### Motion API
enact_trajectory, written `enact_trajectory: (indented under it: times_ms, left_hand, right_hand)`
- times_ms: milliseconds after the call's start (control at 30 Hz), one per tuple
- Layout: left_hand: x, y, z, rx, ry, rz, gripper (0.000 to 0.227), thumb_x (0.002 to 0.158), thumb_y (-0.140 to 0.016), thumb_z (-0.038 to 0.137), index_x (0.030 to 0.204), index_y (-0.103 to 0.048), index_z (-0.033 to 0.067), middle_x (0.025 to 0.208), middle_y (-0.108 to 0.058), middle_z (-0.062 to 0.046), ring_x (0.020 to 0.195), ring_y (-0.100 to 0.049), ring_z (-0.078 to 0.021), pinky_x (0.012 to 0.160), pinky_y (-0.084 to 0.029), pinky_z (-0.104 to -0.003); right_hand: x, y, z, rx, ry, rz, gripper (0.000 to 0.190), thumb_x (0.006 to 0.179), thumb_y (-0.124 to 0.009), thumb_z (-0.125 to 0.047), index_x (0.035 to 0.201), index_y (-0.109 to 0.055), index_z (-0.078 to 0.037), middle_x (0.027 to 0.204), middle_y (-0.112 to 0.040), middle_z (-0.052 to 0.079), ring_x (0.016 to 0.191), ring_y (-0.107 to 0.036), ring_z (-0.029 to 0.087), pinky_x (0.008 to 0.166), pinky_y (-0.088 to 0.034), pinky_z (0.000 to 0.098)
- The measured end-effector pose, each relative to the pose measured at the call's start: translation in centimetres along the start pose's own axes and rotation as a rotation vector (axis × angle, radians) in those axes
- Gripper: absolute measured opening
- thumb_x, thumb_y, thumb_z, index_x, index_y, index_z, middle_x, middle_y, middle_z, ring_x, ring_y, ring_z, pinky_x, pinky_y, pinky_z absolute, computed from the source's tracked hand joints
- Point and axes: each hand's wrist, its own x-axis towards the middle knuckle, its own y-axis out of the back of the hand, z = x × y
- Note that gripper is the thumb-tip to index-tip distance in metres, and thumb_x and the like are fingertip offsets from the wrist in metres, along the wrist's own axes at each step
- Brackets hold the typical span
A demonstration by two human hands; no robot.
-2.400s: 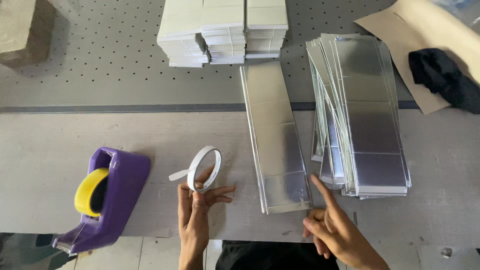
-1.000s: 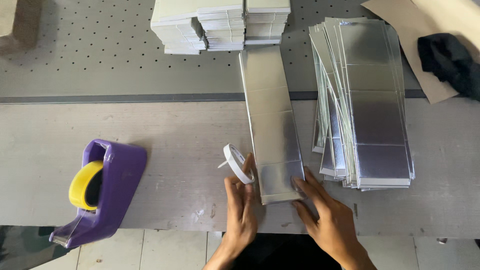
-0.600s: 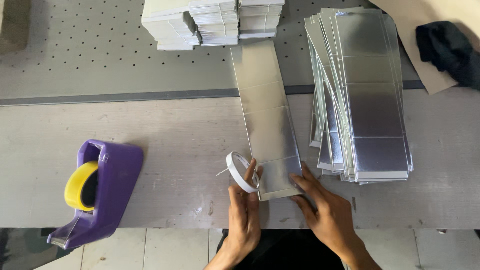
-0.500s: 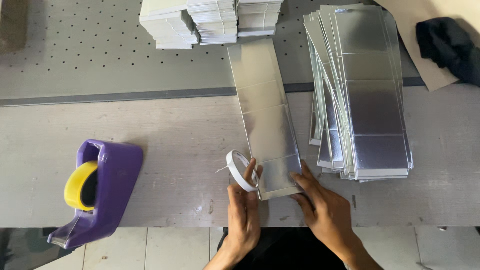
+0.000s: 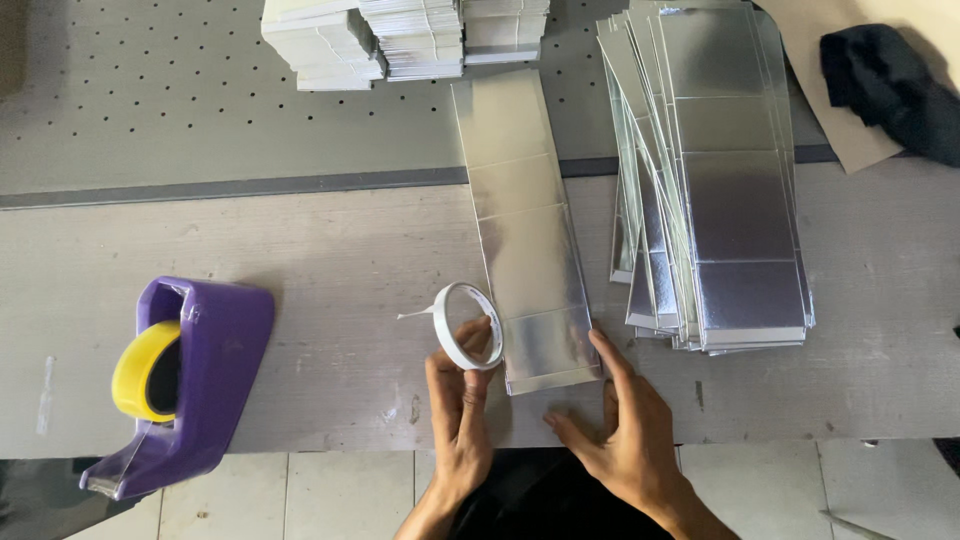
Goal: The person applies white tape to the edges of a silver rectangular box on a workbench. They smooth the tape down with their fingers, then pick up the finished box and place it on a stack before starting on the next one.
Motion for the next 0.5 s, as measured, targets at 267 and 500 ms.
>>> enact_trajectory:
  times_ms: [267,500]
  left_hand:
    - [-0.4,0.1,0.6,0.326,-0.435,-0.345,0.015,0.101,-0.042,-0.001,0.111,-0.053,-0.0026,0.139,-0.051,-0.036,0.139,-0.048,-0.0525,0.114,-0.046,-0.06]
    - [-0.2,-0.5,3.3,0.107,-0.219,-0.702,0.015,0.111,-0.042,0.019,0.109,-0.052,0.0077,0.119,-0.067,-0.01,0.111,-0.062,-0.0305,0.099,-0.051,-0.043]
  right_hand:
    - [1.0,4.6,-2.2,0.232,0.23,0.146,0.071,0.083,-0.069,-0.031,0.144,-0.047,-0.002,0.147,-0.053,0.019,0.111,-0.067,0.022,0.092,-0.055,0.0336]
    - [2.1,6.0,-1.0,0.746,0.131,-0.166,0.042,0.103,-0.047,-0.029,0.136,-0.058,-0.004,0.12,-0.07,0.017,0.116,-0.069,0.028,0.102,-0.052,0.041]
